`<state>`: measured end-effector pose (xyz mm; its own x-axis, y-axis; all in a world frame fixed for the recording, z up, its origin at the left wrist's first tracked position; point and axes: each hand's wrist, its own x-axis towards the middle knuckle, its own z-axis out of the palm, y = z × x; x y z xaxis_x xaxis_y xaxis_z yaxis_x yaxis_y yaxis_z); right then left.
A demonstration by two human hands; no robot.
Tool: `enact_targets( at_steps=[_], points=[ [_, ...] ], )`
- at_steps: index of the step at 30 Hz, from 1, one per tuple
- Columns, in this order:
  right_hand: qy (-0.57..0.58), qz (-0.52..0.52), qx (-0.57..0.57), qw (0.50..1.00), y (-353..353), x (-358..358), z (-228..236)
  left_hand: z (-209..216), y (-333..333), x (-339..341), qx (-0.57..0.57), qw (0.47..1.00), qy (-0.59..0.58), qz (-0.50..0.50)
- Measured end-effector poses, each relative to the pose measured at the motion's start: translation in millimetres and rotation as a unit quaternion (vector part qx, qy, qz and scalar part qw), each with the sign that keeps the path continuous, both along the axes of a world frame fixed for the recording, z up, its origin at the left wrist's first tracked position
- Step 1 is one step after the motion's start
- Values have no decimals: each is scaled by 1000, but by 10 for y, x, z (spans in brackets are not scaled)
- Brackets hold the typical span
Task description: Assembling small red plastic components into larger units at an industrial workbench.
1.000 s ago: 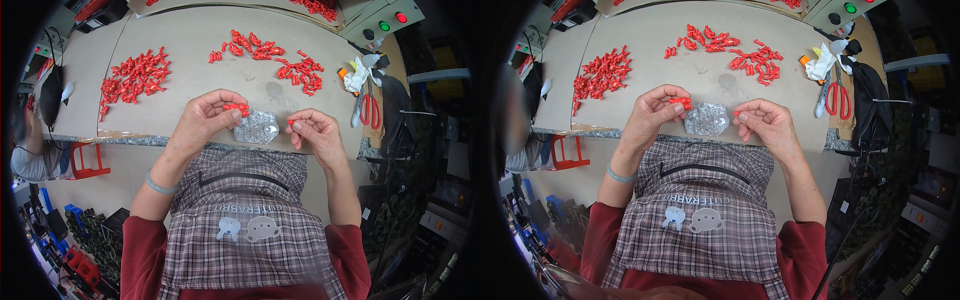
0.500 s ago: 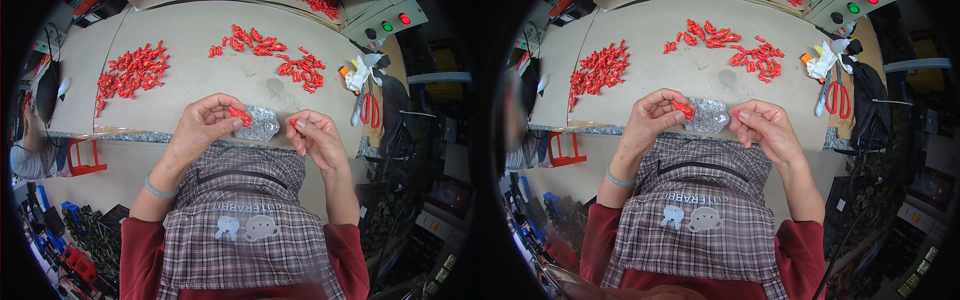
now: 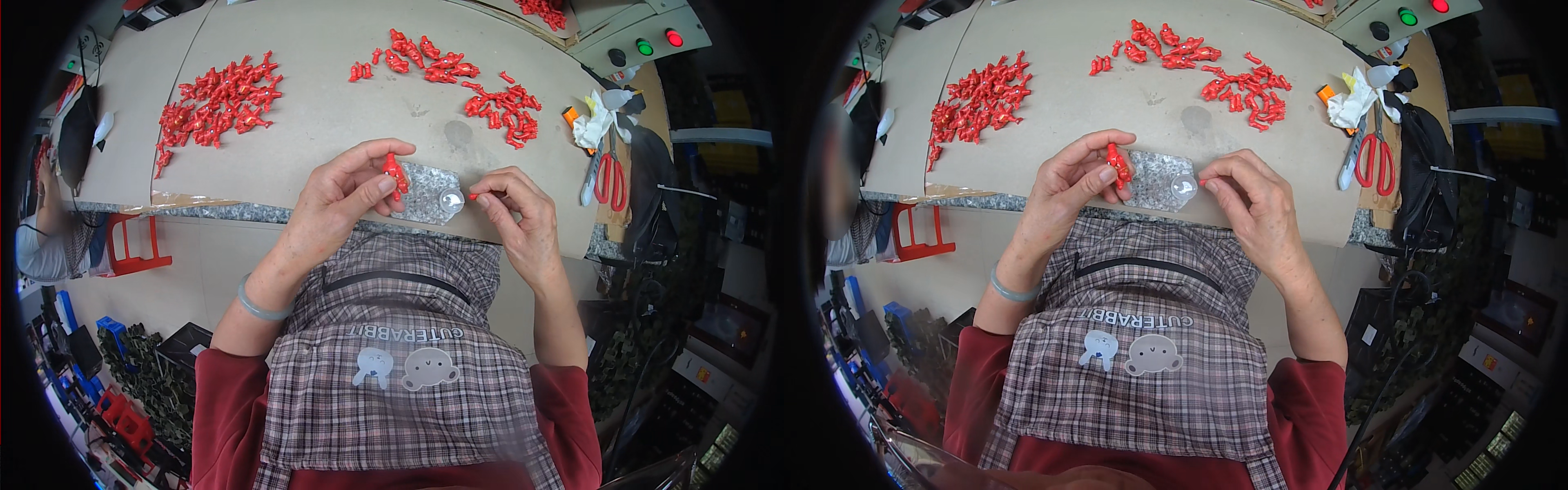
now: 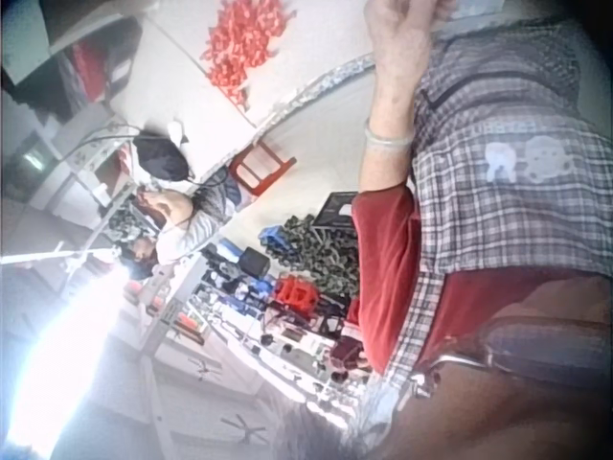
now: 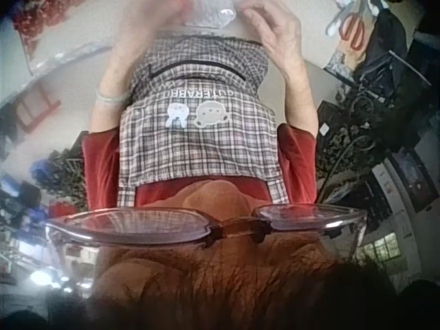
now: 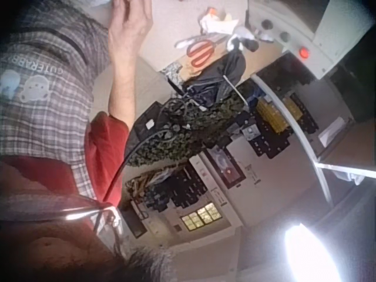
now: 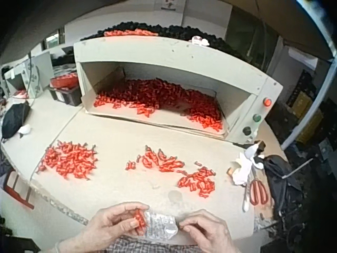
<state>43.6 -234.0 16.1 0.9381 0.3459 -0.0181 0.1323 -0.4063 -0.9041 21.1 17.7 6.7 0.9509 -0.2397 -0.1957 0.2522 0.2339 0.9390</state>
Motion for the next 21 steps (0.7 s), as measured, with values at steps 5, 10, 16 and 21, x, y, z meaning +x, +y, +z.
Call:
enact_targets(
  at_steps=[5,10,16,21],
  points=[
    [-116,34,-76,990,52,4,21,-56,1,-34,-27,999,5,16],
    [-106,38,-100,989,90,-29,52,-110,31,-43,-17,1000,5,0],
    [-128,52,-113,984,108,-39,71,-116,35,-42,-12,1000,5,0],
    [-141,70,-130,979,103,-36,82,-130,39,-44,-21,1000,8,-7]
  ],
)
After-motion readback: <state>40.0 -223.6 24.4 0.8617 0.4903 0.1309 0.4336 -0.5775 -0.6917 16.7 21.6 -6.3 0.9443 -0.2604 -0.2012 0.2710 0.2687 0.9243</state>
